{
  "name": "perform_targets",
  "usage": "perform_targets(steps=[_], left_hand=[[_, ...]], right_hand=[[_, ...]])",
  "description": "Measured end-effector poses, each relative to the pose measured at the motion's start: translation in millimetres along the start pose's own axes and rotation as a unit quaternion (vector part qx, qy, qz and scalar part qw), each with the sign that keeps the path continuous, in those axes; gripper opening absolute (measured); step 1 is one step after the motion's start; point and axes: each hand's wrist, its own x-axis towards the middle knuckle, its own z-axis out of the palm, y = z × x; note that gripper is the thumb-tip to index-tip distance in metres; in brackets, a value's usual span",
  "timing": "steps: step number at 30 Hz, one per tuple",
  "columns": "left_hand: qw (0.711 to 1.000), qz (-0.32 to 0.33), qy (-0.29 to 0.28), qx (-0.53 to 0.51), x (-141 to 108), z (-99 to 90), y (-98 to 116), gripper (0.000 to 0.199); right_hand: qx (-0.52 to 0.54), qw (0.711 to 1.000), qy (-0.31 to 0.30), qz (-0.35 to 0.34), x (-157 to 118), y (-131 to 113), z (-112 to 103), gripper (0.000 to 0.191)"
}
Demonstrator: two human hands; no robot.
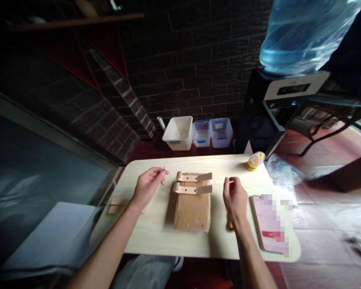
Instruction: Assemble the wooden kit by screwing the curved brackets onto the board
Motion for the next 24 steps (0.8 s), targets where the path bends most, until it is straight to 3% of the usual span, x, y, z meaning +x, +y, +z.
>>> perform_targets(steps=[4, 8, 12, 16, 21, 24], left_hand=[[0.993, 0.012, 0.03, -0.11, -33.0, 36.0, 10.6, 0.028], [0.989, -0.003, 0.0, -0.149, -48.8, 53.8, -1.0, 0.03], [0.984, -0.009, 0.024, -0.176, -47.0, 55.2, -23.2, 0.028], [0.971, -0.019, 0.056, -0.234, -52.7, 50.0, -38.1, 0.026], [0.972, -0.05, -0.014, -0.227, -70.3, 54.5, -44.0, 0.022], [0.976, -0.048, -0.017, -0.21, -74.6, 57.3, -46.5, 0.022]], right_hand=[[-0.089, 0.993, -0.053, -0.051, -24.8, 15.9, -4.0, 0.034], [-0.192, 0.977, -0.054, -0.074, -49.6, 34.5, 0.6, 0.029], [-0.28, 0.955, -0.063, -0.078, -59.7, 43.4, 4.7, 0.029], [-0.295, 0.951, -0.052, -0.081, -57.2, 48.2, 3.0, 0.028], [-0.327, 0.938, -0.08, -0.078, -59.1, 63.1, 0.1, 0.025], [-0.347, 0.93, -0.107, -0.064, -64.1, 70.8, -0.2, 0.022]])
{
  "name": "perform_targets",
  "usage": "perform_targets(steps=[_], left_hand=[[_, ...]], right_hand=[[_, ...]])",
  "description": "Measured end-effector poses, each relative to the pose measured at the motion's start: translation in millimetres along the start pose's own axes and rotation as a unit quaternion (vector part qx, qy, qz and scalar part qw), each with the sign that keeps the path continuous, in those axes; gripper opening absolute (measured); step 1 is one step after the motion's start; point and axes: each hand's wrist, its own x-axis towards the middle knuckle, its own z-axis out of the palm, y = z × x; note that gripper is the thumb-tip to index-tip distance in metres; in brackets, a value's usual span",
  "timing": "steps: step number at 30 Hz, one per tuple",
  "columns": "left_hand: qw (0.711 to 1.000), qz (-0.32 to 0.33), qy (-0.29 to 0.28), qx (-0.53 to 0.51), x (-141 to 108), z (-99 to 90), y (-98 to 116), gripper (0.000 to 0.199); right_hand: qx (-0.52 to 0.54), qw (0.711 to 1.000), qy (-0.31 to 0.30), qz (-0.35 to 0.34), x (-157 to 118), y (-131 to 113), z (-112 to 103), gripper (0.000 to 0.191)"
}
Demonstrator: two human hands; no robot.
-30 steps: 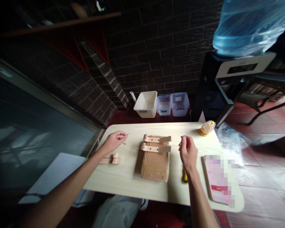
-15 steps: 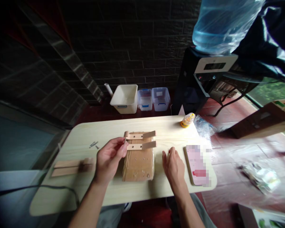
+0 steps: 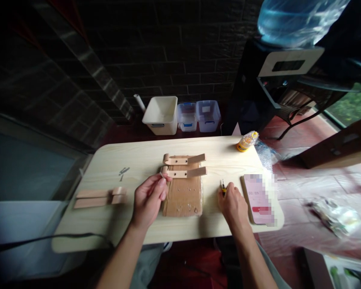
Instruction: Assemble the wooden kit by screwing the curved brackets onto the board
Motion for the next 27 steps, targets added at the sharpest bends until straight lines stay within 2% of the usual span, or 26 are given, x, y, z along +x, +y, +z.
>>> perform_targets(steps=[4, 8, 10, 12, 14, 16, 19, 22, 24, 27], left_hand=[[1.0, -0.002, 0.006, 0.014, -1.2, 2.8, -1.4, 0.026], [0.999, -0.016, -0.004, 0.034, -4.4, 8.5, 1.6, 0.029], [0.999, -0.025, -0.008, 0.04, -6.2, 11.1, 3.6, 0.031], [0.998, -0.041, -0.019, 0.047, -7.7, 13.5, 4.7, 0.034], [0.996, -0.062, -0.038, 0.057, -9.0, 15.8, 4.2, 0.036], [0.993, -0.075, -0.056, 0.066, -10.2, 18.1, 1.5, 0.037], [0.991, -0.08, -0.07, 0.078, -11.8, 20.9, -5.0, 0.035], [0.989, -0.087, -0.072, 0.096, -13.4, 22.6, -11.0, 0.034], [0.987, -0.089, -0.079, 0.104, -14.4, 23.7, -13.5, 0.032], [0.987, -0.085, -0.091, 0.106, -15.5, 26.3, -15.4, 0.03]], right_hand=[[0.018, 1.0, 0.008, -0.003, -1.7, -2.2, -3.5, 0.017], [0.162, 0.983, 0.082, -0.017, 5.3, -15.6, -25.2, 0.022], [0.251, 0.958, 0.138, 0.01, 7.2, -26.7, -38.5, 0.026], [0.36, 0.916, 0.172, 0.035, 5.5, -38.9, -48.5, 0.027], [0.455, 0.867, 0.204, 0.013, 1.0, -50.4, -53.3, 0.024], [0.495, 0.838, 0.227, -0.018, -4.6, -60.0, -53.9, 0.022], [0.506, 0.84, 0.187, -0.066, -11.8, -70.9, -52.9, 0.021], [0.478, 0.863, 0.124, -0.107, -16.4, -80.3, -55.3, 0.016], [0.477, 0.867, 0.102, -0.095, -18.4, -85.9, -58.3, 0.013], [0.513, 0.853, 0.075, -0.058, -20.2, -90.9, -62.5, 0.014]])
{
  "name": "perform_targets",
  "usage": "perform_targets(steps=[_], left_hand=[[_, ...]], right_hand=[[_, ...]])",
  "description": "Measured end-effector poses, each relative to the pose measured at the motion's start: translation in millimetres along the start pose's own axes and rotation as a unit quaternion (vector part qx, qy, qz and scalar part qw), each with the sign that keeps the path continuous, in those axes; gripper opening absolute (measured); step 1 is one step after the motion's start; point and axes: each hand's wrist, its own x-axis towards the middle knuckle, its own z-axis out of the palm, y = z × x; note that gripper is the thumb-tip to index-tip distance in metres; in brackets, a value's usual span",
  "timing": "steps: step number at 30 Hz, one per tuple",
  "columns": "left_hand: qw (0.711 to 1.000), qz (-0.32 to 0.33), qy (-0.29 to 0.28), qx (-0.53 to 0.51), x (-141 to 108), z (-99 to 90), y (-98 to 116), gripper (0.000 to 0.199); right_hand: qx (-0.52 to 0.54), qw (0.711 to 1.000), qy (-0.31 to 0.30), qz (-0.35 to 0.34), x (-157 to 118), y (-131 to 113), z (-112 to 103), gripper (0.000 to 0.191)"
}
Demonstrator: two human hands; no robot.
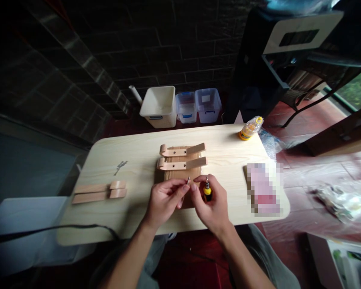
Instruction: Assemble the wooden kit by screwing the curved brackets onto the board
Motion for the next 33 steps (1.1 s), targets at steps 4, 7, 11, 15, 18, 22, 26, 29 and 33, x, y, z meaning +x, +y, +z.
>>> perform_targets(steps=[4, 7, 11, 15, 18, 22, 26, 29, 33], left_hand=[[1.0, 0.011, -0.004, 0.005, 0.1, 3.7, -1.2, 0.03], [0.999, 0.023, -0.014, 0.019, 0.3, 4.2, -2.4, 0.03], [0.998, 0.04, -0.014, 0.041, 0.3, 3.2, -3.4, 0.026], [0.997, 0.051, -0.011, 0.059, 0.3, 2.4, -3.9, 0.022], [0.997, 0.049, -0.006, 0.054, 0.9, 2.1, -5.2, 0.021], [0.999, 0.047, -0.002, 0.025, 1.8, 2.9, -7.6, 0.02], [0.999, 0.042, 0.002, -0.004, 2.7, 6.1, -8.1, 0.022], [0.999, 0.039, 0.012, -0.015, 3.8, 8.3, -7.6, 0.024], [0.998, 0.05, 0.023, -0.004, 5.3, 9.3, -7.3, 0.024]], right_hand=[[0.033, 0.998, 0.001, 0.052, 1.3, -3.3, -2.0, 0.02], [0.064, 0.995, -0.006, 0.073, 4.1, -4.2, -4.4, 0.019], [0.086, 0.993, -0.012, 0.081, 7.2, -5.3, -7.1, 0.015], [0.098, 0.99, -0.029, 0.097, 8.0, -6.4, -11.1, 0.015], [0.102, 0.989, -0.018, 0.109, 9.1, -6.0, -13.3, 0.017], [0.09, 0.987, 0.05, 0.125, 15.2, 1.1, -15.2, 0.022], [0.036, 0.982, 0.119, 0.141, 29.5, 15.4, -23.5, 0.026], [0.007, 0.986, 0.105, 0.129, 40.1, 23.6, -32.0, 0.028], [0.016, 0.989, 0.108, 0.101, 41.5, 21.6, -35.0, 0.03]])
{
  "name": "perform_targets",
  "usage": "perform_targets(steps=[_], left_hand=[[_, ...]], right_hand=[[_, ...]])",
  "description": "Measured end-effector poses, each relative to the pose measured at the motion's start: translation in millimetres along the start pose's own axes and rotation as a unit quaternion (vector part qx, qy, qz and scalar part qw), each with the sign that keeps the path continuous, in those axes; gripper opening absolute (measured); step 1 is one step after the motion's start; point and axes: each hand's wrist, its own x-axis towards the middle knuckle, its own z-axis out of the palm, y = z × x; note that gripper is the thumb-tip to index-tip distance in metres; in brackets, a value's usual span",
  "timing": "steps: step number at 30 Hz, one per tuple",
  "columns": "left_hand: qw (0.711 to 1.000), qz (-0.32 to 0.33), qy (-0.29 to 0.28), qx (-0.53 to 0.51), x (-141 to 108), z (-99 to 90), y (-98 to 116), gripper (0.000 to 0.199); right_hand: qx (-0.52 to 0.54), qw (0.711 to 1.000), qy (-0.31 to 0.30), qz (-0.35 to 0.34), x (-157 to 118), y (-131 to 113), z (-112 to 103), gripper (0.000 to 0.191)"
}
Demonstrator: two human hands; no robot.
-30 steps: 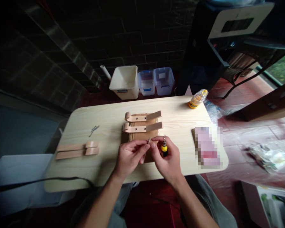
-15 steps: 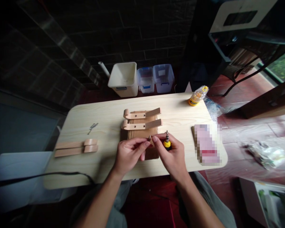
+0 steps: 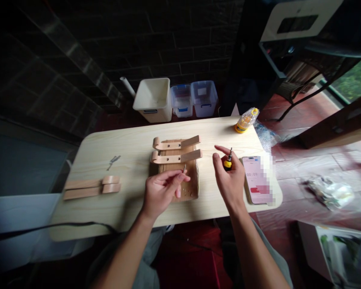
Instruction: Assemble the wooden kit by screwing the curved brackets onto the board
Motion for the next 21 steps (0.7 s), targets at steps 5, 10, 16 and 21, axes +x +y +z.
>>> perform_targets(steps=[5, 10, 16, 21], left_hand=[[0.999, 0.017, -0.006, 0.042, -0.1, 0.3, -0.2, 0.022], [0.988, 0.08, 0.005, 0.134, -1.3, 1.7, -0.7, 0.018], [0.963, 0.165, 0.049, 0.209, -2.0, 1.9, -3.9, 0.012], [0.961, 0.156, 0.073, 0.216, -2.3, 1.7, -2.7, 0.014]], right_hand=[[0.0, 0.997, -0.078, -0.021, -14.9, -12.4, 3.7, 0.022], [-0.01, 0.986, -0.166, -0.03, -23.4, -18.3, 6.5, 0.023], [-0.011, 0.985, -0.168, -0.039, -26.7, -16.2, 8.5, 0.018], [0.003, 0.984, -0.172, -0.049, -24.8, -13.9, 8.6, 0.018]])
